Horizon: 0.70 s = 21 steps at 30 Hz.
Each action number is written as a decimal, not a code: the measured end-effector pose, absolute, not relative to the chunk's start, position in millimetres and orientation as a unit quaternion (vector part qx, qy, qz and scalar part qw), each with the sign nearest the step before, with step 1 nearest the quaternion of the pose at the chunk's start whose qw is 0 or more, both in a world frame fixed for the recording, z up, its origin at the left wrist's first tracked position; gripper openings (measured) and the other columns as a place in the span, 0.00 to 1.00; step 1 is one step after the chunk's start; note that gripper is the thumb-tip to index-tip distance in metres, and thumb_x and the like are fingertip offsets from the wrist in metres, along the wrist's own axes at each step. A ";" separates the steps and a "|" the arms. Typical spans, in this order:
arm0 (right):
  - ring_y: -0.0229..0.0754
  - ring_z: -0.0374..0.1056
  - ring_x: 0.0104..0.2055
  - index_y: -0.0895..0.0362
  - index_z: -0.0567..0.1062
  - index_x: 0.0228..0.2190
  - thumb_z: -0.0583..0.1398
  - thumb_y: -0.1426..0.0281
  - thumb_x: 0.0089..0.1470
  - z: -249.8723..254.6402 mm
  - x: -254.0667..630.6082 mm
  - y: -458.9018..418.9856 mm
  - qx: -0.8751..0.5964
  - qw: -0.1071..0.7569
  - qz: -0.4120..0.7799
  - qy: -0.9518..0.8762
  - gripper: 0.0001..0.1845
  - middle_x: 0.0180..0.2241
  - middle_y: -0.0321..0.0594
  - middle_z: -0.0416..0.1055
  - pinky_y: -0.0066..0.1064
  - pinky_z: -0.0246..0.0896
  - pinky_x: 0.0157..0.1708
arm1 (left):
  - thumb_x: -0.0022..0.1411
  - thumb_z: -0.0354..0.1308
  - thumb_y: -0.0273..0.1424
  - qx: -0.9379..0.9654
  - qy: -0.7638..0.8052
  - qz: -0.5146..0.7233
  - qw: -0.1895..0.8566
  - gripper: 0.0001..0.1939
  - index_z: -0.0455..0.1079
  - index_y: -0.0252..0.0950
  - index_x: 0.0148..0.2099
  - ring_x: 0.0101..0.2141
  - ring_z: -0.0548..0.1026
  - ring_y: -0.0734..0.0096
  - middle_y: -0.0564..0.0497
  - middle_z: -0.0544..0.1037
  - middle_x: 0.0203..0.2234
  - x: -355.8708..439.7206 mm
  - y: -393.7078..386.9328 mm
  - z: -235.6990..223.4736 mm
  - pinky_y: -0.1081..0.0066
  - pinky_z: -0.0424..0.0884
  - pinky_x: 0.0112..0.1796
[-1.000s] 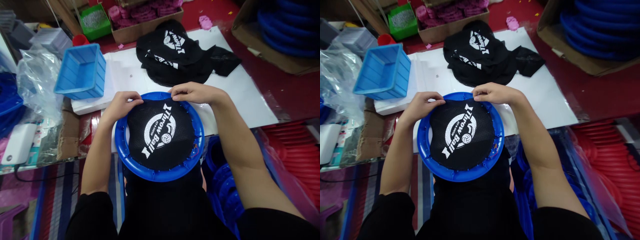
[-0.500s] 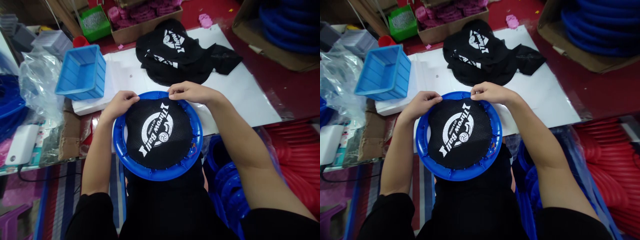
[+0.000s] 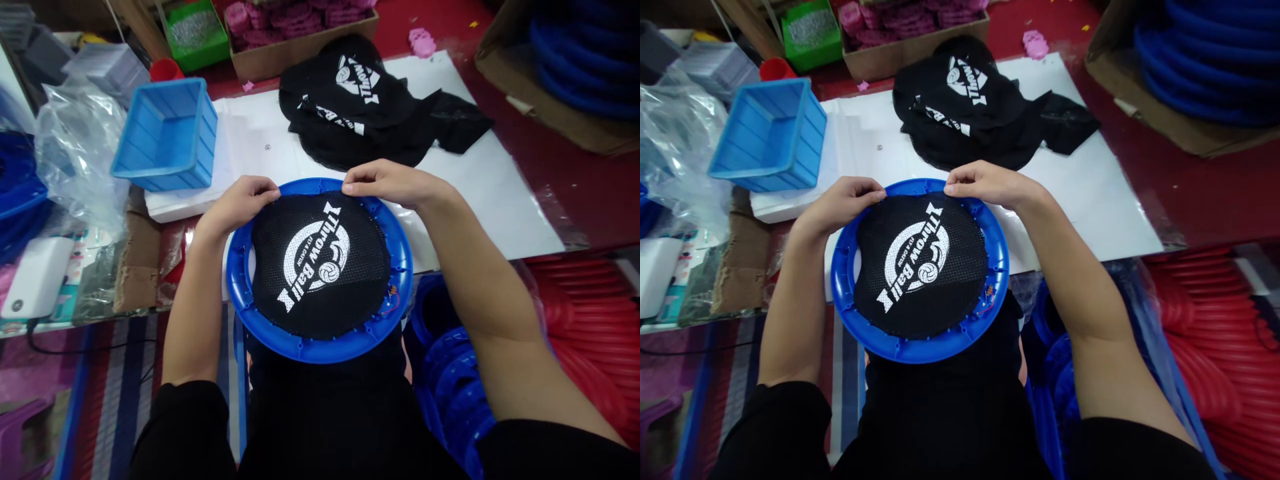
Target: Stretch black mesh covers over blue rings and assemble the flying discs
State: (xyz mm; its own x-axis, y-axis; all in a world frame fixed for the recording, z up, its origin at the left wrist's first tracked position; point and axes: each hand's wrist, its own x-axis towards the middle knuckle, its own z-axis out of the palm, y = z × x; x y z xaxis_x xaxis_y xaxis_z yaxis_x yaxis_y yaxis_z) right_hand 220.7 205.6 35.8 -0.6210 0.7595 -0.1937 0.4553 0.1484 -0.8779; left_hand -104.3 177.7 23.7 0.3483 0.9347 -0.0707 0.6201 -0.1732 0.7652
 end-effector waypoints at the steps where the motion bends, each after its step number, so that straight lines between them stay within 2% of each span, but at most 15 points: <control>1: 0.43 0.62 0.35 0.51 0.78 0.30 0.67 0.39 0.52 35.5 219.8 205.8 -0.412 0.147 0.501 -0.747 0.28 0.28 0.35 0.69 0.38 0.58 0.37 | 0.65 0.60 0.38 0.735 0.527 0.213 0.371 0.09 0.78 0.40 0.37 0.35 0.75 0.64 0.49 0.80 0.31 -105.2 177.6 24.2 0.62 0.71 0.40; 7: 0.43 0.62 0.33 0.52 0.79 0.29 0.65 0.44 0.56 36.0 215.0 203.8 -0.429 0.124 0.422 -0.789 0.24 0.28 0.36 0.70 0.38 0.57 0.37 | 0.64 0.61 0.36 0.735 0.521 0.220 0.374 0.08 0.79 0.39 0.37 0.36 0.77 0.63 0.48 0.82 0.32 -105.6 176.6 25.9 0.61 0.74 0.42; 10: 0.42 0.63 0.33 0.54 0.80 0.30 0.64 0.48 0.57 39.6 216.9 200.1 -0.441 0.123 0.397 -0.796 0.21 0.27 0.36 0.70 0.38 0.57 0.37 | 0.64 0.62 0.33 0.740 0.515 0.245 0.356 0.06 0.79 0.40 0.41 0.37 0.77 0.65 0.49 0.82 0.33 -101.6 173.1 27.9 0.62 0.75 0.44; 13: 0.42 0.63 0.32 0.53 0.80 0.29 0.65 0.51 0.57 42.6 225.3 199.5 -0.452 0.106 0.393 -0.794 0.19 0.26 0.35 0.69 0.39 0.57 0.36 | 0.66 0.61 0.31 0.760 0.501 0.253 0.327 0.07 0.78 0.41 0.45 0.41 0.79 0.65 0.48 0.82 0.38 -96.8 167.3 33.5 0.63 0.76 0.44; 16: 0.42 0.63 0.31 0.52 0.81 0.29 0.66 0.50 0.58 43.8 241.4 202.7 -0.459 0.072 0.391 -0.795 0.19 0.25 0.35 0.70 0.39 0.59 0.36 | 0.68 0.62 0.33 0.801 0.473 0.243 0.277 0.04 0.77 0.40 0.41 0.46 0.78 0.62 0.46 0.80 0.45 -93.8 161.7 40.0 0.63 0.78 0.46; 18: 0.45 0.67 0.34 0.51 0.82 0.32 0.67 0.50 0.57 45.3 253.1 204.7 -0.450 0.065 0.390 -0.801 0.17 0.30 0.37 0.74 0.41 0.63 0.37 | 0.68 0.65 0.36 0.824 0.453 0.233 0.247 0.07 0.76 0.39 0.37 0.50 0.78 0.59 0.45 0.79 0.49 -92.6 158.9 41.8 0.60 0.78 0.51; 21: 0.53 0.72 0.46 0.47 0.83 0.40 0.68 0.50 0.55 49.7 261.5 204.3 -0.417 0.113 0.377 -0.819 0.17 0.45 0.42 0.79 0.46 0.69 0.48 | 0.67 0.68 0.38 0.854 0.426 0.191 0.229 0.10 0.77 0.38 0.37 0.56 0.77 0.54 0.44 0.78 0.56 -90.4 155.4 40.2 0.53 0.75 0.59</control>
